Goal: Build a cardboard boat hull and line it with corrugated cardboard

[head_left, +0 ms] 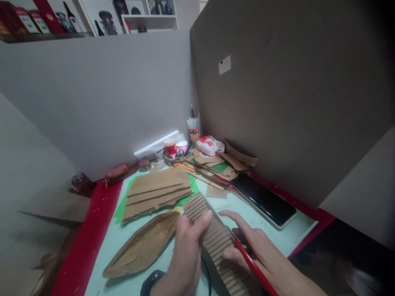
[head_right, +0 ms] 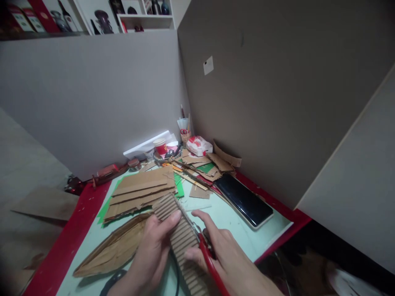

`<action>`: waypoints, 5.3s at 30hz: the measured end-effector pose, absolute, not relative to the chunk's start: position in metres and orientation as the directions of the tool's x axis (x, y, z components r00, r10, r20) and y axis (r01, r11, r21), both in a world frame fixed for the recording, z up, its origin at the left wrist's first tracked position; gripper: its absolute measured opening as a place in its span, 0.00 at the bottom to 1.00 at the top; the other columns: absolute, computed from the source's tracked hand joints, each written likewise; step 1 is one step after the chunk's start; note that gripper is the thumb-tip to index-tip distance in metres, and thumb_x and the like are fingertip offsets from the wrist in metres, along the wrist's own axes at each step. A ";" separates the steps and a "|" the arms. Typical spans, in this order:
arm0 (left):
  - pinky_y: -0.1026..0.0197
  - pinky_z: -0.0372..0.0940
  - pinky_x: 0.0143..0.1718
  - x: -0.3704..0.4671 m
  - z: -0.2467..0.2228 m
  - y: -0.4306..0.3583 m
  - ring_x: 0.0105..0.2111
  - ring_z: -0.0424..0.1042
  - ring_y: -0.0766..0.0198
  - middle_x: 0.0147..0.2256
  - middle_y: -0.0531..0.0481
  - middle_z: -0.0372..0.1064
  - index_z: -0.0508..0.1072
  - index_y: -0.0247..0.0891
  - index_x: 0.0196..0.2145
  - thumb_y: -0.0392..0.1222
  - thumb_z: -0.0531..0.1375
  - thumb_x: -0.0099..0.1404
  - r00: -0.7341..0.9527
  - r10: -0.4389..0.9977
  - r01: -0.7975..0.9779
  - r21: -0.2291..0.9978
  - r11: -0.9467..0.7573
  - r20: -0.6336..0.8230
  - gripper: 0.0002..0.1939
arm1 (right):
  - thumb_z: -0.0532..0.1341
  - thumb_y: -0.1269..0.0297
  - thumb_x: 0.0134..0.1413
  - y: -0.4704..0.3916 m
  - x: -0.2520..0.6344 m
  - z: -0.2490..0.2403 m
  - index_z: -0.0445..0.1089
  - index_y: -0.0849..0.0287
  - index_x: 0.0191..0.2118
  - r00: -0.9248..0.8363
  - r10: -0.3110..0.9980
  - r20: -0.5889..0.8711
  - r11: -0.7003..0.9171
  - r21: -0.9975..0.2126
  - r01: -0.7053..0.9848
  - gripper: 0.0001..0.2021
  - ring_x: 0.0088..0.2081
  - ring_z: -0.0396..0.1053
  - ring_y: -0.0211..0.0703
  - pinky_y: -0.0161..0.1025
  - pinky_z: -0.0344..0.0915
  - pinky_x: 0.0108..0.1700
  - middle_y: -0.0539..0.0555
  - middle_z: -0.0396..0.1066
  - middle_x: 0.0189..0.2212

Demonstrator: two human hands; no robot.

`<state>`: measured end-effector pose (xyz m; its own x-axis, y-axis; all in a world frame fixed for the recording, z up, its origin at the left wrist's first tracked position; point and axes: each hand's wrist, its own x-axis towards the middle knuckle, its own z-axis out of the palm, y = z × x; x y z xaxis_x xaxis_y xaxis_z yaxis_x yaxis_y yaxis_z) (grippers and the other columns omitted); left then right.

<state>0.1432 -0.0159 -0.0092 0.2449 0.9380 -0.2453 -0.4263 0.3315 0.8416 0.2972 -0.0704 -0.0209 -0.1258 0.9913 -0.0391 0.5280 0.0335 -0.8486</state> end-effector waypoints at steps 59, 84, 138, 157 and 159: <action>0.57 0.62 0.44 0.102 0.034 0.005 0.40 0.69 0.58 0.37 0.50 0.71 0.76 0.38 0.41 0.41 0.64 0.62 0.718 0.690 0.025 0.995 0.097 -0.085 0.10 | 0.56 0.36 0.55 -0.082 0.332 0.033 0.70 0.51 0.58 -0.143 0.990 0.017 0.120 -0.646 0.754 0.33 0.29 0.73 0.49 0.40 0.70 0.32 0.55 0.73 0.28; 0.57 0.62 0.51 0.104 0.036 -0.001 0.45 0.68 0.57 0.41 0.49 0.72 0.74 0.36 0.43 0.42 0.59 0.67 0.853 0.519 0.097 0.994 -0.045 -0.059 0.10 | 0.54 0.40 0.62 -0.100 0.334 0.025 0.60 0.51 0.65 -0.171 0.984 0.049 0.171 -0.528 0.832 0.32 0.28 0.72 0.47 0.39 0.69 0.32 0.53 0.72 0.28; 0.57 0.61 0.40 0.121 0.006 -0.030 0.27 0.66 0.60 0.21 0.50 0.69 0.75 0.37 0.16 0.49 0.65 0.59 0.230 0.957 -0.037 0.981 0.193 -0.179 0.19 | 0.63 0.41 0.55 -0.067 0.302 0.007 0.56 0.50 0.58 -0.212 0.977 -0.027 0.101 -0.816 0.569 0.31 0.36 0.64 0.47 0.41 0.61 0.40 0.48 0.69 0.32; 0.58 0.62 0.39 0.107 0.014 -0.021 0.29 0.69 0.58 0.22 0.51 0.71 0.74 0.42 0.16 0.48 0.62 0.60 0.377 0.912 0.193 0.977 0.095 -0.163 0.17 | 0.55 0.36 0.57 -0.072 0.323 0.029 0.69 0.51 0.52 -0.236 0.951 -0.199 0.046 -0.665 0.745 0.28 0.38 0.70 0.53 0.45 0.68 0.41 0.56 0.68 0.34; 0.59 0.62 0.39 0.104 0.016 -0.021 0.30 0.70 0.57 0.22 0.52 0.71 0.75 0.42 0.17 0.50 0.62 0.60 0.373 0.906 0.228 0.966 0.118 -0.199 0.17 | 0.57 0.35 0.55 -0.071 0.322 0.035 0.68 0.52 0.54 -0.232 0.952 -0.198 0.045 -0.660 0.750 0.30 0.35 0.71 0.52 0.43 0.68 0.37 0.55 0.69 0.33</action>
